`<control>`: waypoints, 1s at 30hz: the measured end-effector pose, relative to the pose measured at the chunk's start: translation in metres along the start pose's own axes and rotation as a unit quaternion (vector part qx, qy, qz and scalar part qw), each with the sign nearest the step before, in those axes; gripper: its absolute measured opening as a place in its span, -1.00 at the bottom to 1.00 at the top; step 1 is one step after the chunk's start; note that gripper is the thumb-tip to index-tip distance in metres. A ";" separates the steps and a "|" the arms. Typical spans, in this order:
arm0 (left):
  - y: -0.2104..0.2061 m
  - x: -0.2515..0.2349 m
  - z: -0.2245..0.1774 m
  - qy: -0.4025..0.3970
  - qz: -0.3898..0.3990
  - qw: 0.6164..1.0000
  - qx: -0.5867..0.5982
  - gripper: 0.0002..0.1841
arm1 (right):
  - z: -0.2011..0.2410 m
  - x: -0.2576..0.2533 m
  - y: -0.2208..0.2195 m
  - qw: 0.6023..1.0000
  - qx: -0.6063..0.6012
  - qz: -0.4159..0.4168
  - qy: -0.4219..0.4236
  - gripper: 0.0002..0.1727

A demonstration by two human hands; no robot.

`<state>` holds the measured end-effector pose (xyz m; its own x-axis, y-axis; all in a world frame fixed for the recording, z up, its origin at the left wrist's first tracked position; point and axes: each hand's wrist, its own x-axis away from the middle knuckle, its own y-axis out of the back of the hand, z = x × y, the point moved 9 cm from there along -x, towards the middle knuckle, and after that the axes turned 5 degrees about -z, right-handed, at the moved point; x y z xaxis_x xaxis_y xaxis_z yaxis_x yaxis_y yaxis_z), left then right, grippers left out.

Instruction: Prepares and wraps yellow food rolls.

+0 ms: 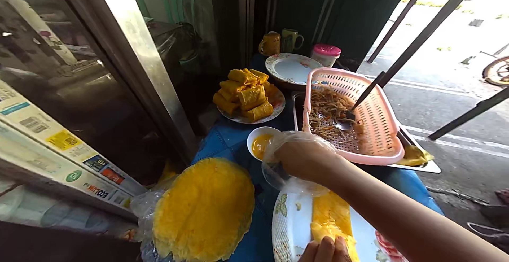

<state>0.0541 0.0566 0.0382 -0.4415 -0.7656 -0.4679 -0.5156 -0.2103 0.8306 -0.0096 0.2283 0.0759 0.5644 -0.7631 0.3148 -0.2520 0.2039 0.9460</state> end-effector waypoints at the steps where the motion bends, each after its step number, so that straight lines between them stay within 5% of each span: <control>1: 0.001 0.000 0.000 -0.001 -0.003 1.000 -0.003 -0.75 | -0.004 0.007 0.003 0.999 -0.029 -0.023 0.001 -0.81; 6: 0.005 0.000 0.001 0.004 -0.006 1.000 0.002 -0.76 | -0.049 0.069 0.000 0.935 -0.251 -0.245 0.053 -0.67; 9: 0.004 0.000 0.002 0.008 0.001 1.000 0.012 -0.76 | -0.076 0.108 -0.055 0.828 -0.513 -0.206 0.096 -0.62; 11: 0.004 0.001 0.002 0.010 -0.002 1.000 0.018 -0.76 | -0.083 0.136 -0.088 0.787 -0.577 -0.178 0.122 -0.58; 15: 0.006 0.002 0.004 0.017 -0.004 0.999 0.030 -0.76 | -0.079 0.159 -0.121 0.891 -0.430 -0.134 0.058 -0.61; 18: 0.006 0.001 0.003 0.012 0.009 1.000 0.016 -0.75 | -0.090 0.155 -0.118 0.924 -0.350 -0.155 -0.015 -0.60; 25: 0.006 0.000 0.002 0.006 0.015 1.000 0.015 -0.76 | -0.057 0.141 -0.121 0.934 -0.308 -0.160 0.082 -0.51; 28: 0.005 0.000 0.001 0.004 0.020 1.000 0.009 -0.76 | -0.071 0.133 -0.117 0.957 -0.167 -0.230 0.050 -0.50; 30: 0.005 0.000 0.001 0.004 0.019 1.000 0.014 -0.76 | -0.070 0.133 -0.107 0.946 -0.185 -0.260 0.049 -0.52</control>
<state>0.0506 0.0559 0.0421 -0.4551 -0.7777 -0.4336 -0.5192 -0.1639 0.8388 0.1472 0.1481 0.0217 0.6115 -0.7621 -0.2127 0.3620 0.0305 0.9317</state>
